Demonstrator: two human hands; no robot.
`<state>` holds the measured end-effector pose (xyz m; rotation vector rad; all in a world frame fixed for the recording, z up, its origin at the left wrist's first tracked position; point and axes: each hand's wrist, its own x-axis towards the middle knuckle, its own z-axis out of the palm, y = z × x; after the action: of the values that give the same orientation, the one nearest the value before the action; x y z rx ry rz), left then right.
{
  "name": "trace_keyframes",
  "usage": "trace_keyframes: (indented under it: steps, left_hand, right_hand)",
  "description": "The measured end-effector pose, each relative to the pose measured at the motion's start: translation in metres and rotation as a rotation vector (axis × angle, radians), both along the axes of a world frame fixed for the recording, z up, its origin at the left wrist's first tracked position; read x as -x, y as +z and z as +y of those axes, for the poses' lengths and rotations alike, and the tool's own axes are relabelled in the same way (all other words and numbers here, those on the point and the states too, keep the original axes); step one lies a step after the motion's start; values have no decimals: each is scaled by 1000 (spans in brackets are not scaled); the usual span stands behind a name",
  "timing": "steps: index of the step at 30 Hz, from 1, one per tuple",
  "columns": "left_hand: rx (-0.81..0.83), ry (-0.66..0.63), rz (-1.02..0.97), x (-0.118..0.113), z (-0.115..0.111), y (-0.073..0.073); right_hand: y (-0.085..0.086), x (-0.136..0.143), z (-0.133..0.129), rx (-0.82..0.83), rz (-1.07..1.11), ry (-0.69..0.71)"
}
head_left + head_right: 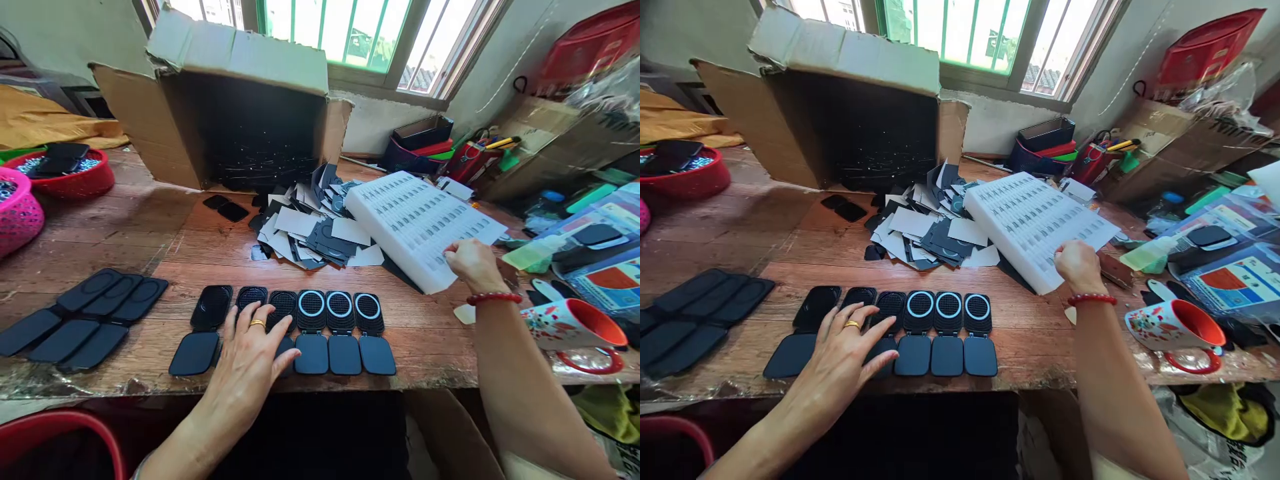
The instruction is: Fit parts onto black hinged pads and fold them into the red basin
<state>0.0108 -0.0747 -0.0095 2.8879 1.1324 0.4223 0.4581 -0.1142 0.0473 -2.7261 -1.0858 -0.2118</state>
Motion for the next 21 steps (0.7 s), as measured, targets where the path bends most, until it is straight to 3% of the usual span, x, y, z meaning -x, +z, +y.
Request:
trace_keyframes:
  steps: [4, 9, 13, 16, 19, 21]
  left_hand:
    - [-17, 48, 11, 12, 4, -1]
    - [51, 149, 5, 18, 0, 8]
    - [102, 182, 6, 21, -1, 12]
    - [146, 189, 11, 21, -3, 12]
    - [190, 179, 15, 22, -4, 12]
    - [209, 172, 18, 22, -5, 12]
  right_hand:
    - [-3, -2, -3, 32, 36, 2]
    - [-2, 4, -5, 58, 49, 11]
    - [-17, -4, -7, 26, -36, 3]
    - [-24, -6, -10, -71, -150, 78]
    - [-8, 15, -15, -215, -252, 167]
    - [13, 45, -14, -270, -154, 242]
